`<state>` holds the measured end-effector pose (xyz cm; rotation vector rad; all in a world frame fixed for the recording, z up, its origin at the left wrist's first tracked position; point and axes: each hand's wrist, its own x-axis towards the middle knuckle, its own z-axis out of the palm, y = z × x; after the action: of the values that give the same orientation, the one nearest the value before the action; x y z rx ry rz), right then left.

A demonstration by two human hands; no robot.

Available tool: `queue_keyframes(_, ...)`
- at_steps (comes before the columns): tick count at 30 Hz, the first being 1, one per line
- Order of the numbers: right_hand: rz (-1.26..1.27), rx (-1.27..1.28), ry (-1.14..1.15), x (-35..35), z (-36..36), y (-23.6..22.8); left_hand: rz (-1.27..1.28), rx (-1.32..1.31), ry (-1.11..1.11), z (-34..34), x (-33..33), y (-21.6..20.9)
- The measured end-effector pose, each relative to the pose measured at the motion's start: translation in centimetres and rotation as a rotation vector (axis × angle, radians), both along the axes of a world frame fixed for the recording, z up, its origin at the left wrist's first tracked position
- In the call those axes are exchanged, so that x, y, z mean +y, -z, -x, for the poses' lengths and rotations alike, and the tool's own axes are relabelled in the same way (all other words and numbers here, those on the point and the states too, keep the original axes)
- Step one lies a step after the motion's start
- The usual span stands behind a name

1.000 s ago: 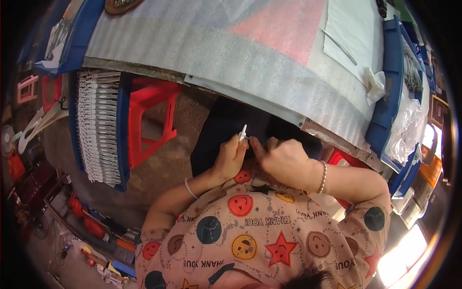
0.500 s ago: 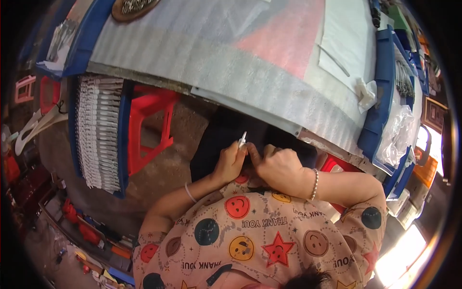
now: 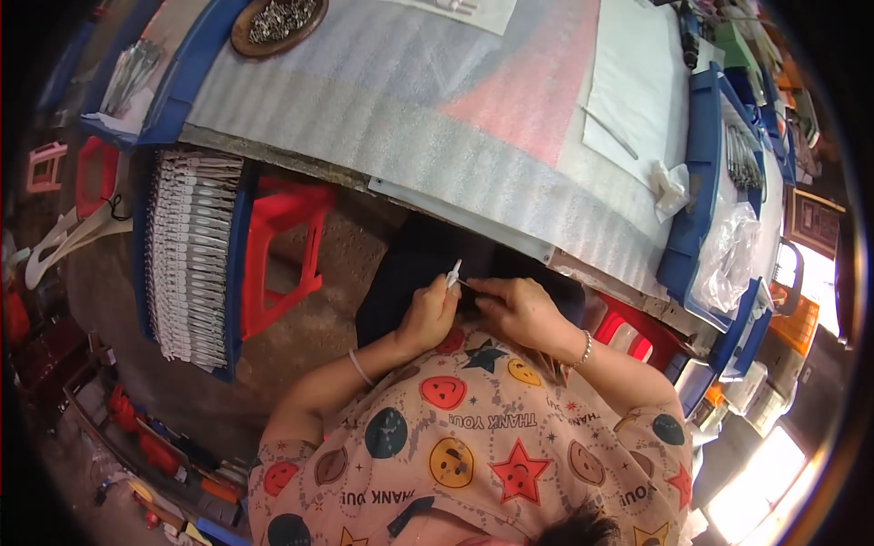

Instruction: Assembling small hardware components by inserting metal pins into plastic housings at a workbench.

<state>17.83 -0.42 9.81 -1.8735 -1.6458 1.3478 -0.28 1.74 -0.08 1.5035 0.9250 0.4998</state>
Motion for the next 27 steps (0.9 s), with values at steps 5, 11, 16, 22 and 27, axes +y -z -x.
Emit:
queue_keyframes(5,-0.118,-0.079,-0.105,-1.1,0.2,-3.6,0.137,-0.061,-0.037,0.5,0.1,-0.8)
queue_keyframes(11,-0.314,-0.125,-0.158,-1.9,0.2,-3.8,0.661,-0.106,-0.071,0.8,0.5,-2.3)
queue_keyframes(16,-0.289,-0.144,-0.131,-2.0,0.3,-3.3,0.575,-0.068,-0.056,0.5,0.6,-2.4)
queue_keyframes(22,-0.189,0.018,-0.046,-1.6,-0.2,-3.2,0.459,-0.017,-0.062,0.4,0.3,-2.1)
queue_keyframes(27,-0.021,0.115,0.061,-0.7,-1.0,-1.9,0.346,-0.004,-0.056,0.1,0.3,-1.8)
